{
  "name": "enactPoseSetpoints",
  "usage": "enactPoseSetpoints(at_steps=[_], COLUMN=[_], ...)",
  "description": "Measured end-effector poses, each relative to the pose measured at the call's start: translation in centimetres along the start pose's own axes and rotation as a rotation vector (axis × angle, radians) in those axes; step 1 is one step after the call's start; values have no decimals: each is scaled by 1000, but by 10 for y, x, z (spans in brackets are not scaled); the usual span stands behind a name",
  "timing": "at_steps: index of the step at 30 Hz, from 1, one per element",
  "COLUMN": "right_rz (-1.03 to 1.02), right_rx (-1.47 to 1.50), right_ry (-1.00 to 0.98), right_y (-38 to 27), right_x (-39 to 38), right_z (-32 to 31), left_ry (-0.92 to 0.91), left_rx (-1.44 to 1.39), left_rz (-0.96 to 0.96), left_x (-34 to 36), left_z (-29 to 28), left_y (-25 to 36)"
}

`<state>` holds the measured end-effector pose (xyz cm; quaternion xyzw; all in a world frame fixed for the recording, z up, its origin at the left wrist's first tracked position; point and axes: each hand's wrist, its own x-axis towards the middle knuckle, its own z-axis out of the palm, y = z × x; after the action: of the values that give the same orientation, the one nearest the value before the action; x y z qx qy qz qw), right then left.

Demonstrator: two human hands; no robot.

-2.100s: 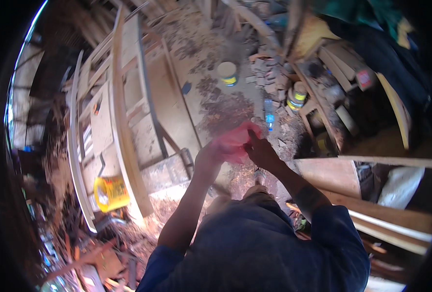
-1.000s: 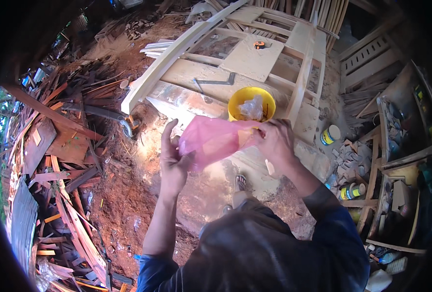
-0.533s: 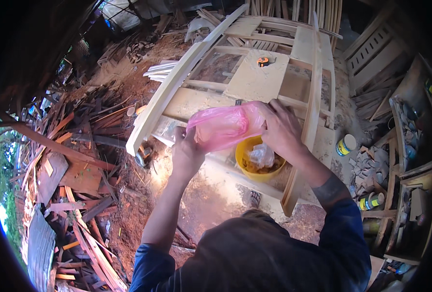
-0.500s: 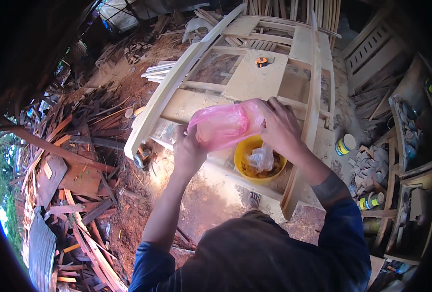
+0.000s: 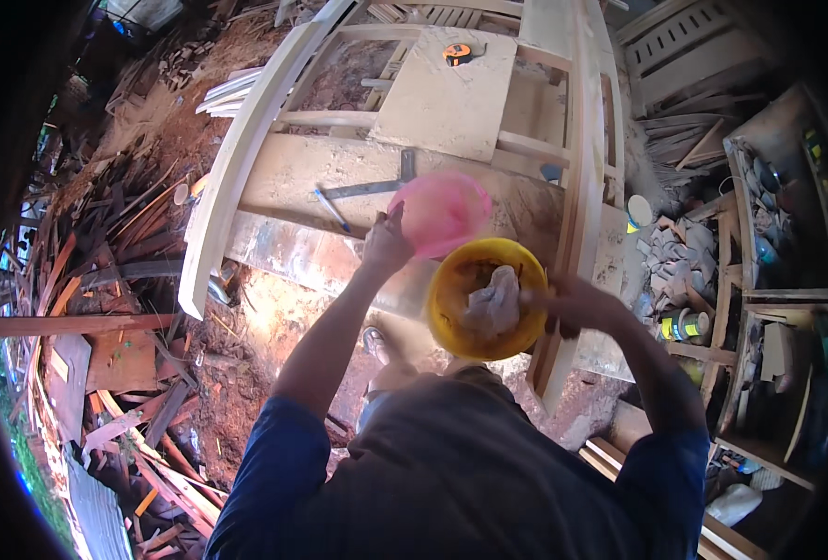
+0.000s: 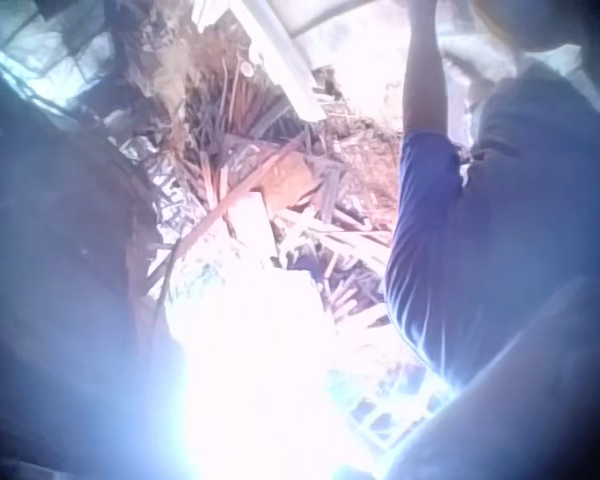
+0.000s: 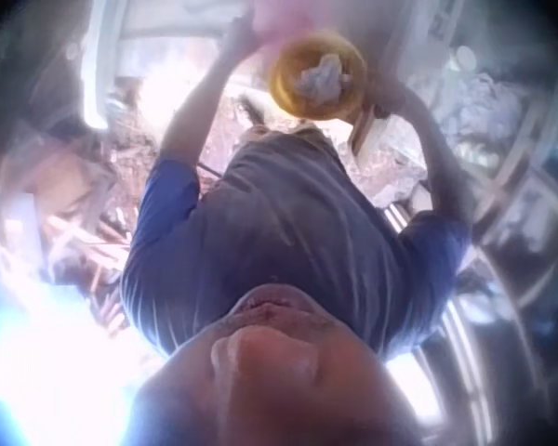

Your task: The person uses an angle grinder to sand the edges of a wooden frame and then retrieves wood glue and screws from a yellow bucket.

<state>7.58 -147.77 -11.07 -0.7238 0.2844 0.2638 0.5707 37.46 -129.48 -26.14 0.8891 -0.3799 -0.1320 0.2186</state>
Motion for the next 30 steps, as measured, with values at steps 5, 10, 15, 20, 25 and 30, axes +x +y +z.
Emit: enactPoseSetpoints(at_steps=[5,10,15,20,25,30], right_rz=[223,111,-234,-407,-696,-511], right_rx=[474,780,872,764,224,175], right_ry=[-75,72,248,561,1127,1117], right_y=[17,-5,-49,-49,-36,-17], right_x=[-2,-16,-4,118,208,226], right_z=[43,54,46,40,56,69], left_ry=[-64,37,1,-99,-73,-90], left_rx=[-73,-272,-334,-384,-298,-477], left_rz=[47,73,188,180,180,228], left_x=[2,10,21,29,43,50], left_z=[2,10,16,21,36,31], left_y=[-7,-27,-41,-51,-54,-43])
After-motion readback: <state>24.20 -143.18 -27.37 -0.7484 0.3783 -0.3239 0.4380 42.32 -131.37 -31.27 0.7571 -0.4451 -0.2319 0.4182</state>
